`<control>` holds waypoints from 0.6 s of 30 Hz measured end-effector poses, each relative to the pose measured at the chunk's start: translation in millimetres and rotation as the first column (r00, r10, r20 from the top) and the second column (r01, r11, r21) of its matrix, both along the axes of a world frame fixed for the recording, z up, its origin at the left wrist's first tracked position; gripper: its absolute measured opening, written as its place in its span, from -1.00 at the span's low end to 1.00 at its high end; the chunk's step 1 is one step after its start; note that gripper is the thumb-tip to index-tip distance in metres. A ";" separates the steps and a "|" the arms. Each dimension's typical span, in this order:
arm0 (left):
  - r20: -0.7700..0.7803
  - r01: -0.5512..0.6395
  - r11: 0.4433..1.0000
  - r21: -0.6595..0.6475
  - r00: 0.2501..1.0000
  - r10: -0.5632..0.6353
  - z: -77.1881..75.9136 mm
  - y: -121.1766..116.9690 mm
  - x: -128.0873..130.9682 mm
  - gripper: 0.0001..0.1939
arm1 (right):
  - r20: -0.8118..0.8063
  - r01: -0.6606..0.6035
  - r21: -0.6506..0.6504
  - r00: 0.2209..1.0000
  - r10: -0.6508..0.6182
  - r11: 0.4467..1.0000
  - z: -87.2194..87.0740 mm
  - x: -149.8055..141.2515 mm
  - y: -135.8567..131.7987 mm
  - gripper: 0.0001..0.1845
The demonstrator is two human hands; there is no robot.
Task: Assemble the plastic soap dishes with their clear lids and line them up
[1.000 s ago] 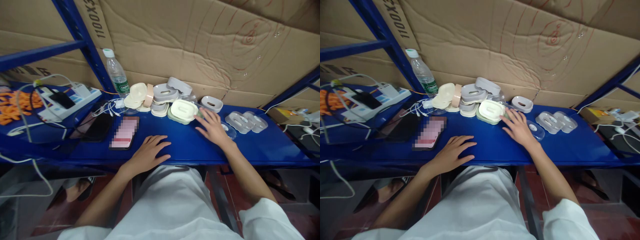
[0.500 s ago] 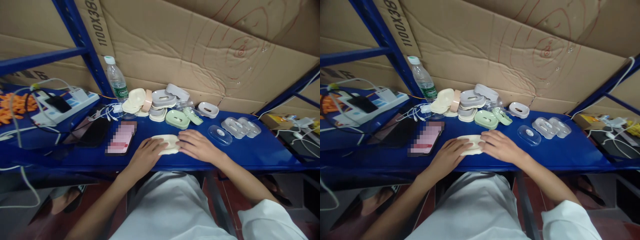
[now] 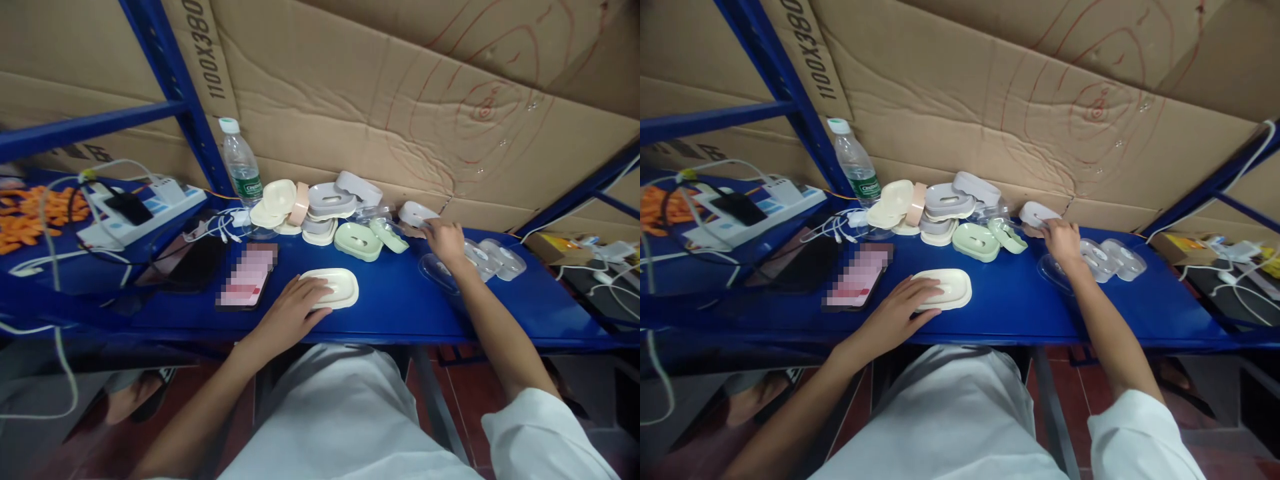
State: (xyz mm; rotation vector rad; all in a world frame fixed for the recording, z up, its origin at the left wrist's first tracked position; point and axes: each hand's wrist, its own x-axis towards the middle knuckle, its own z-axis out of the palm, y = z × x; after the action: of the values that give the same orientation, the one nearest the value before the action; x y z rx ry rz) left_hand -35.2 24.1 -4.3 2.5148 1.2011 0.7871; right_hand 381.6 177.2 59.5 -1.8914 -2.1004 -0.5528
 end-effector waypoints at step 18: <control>0.052 0.074 0.996 -0.049 0.996 -0.071 -1.3 3.1 -1.7 -0.13 | -0.353 -0.784 -0.128 0.608 0.711 0.607 -47.6 -145.4 -164.2 -0.53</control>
State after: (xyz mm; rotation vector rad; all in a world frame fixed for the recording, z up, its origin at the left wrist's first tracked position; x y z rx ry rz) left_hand -36.9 27.2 -5.6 2.4675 1.0932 0.7877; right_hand 236.2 12.9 12.0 -0.8795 -2.5764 0.2012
